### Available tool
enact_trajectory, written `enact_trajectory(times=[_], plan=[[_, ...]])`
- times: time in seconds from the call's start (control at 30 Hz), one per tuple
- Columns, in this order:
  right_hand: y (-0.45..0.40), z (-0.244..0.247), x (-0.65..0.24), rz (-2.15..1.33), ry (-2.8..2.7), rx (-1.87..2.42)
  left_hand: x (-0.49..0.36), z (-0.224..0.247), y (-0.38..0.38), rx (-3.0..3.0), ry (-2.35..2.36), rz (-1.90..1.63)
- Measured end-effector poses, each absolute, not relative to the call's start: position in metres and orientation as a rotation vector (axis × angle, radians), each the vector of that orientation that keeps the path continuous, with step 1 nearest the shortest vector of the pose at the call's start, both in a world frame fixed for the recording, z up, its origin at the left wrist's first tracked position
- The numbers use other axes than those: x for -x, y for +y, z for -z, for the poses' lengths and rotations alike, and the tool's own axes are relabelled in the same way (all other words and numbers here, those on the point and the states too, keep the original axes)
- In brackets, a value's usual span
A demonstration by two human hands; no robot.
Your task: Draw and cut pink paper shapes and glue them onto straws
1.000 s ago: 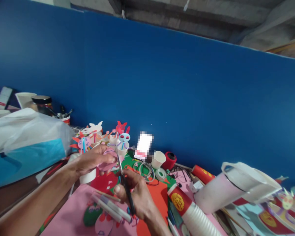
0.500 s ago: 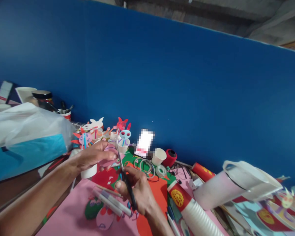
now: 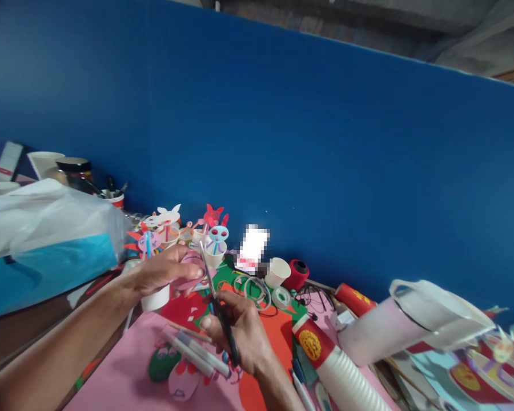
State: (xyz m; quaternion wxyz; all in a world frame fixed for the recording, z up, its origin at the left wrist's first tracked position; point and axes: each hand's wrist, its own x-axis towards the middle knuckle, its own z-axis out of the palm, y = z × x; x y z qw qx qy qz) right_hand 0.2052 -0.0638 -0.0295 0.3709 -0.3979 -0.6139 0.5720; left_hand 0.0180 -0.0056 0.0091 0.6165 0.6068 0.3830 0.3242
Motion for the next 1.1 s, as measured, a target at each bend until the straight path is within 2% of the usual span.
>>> enact_trajectory(times=[0.33,0.63,0.77,1.1], plan=[[-0.063,0.027,-0.203,-1.467,-1.548,1.038,-0.017,-0.004,-0.002,-1.276,1.006,-0.850],[-0.056,0.035,-0.209,-1.231,-1.560,0.937,-0.017,-0.004,-0.005,-1.363,1.024,-0.864],[-0.056,0.030,-0.214,-1.057,-1.514,0.850,-0.022,-0.005,-0.009,-1.495,0.896,-0.775],[-0.057,0.023,-0.213,-1.090,-1.401,0.879,-0.047,0.012,-0.018,-1.614,0.778,-0.409]])
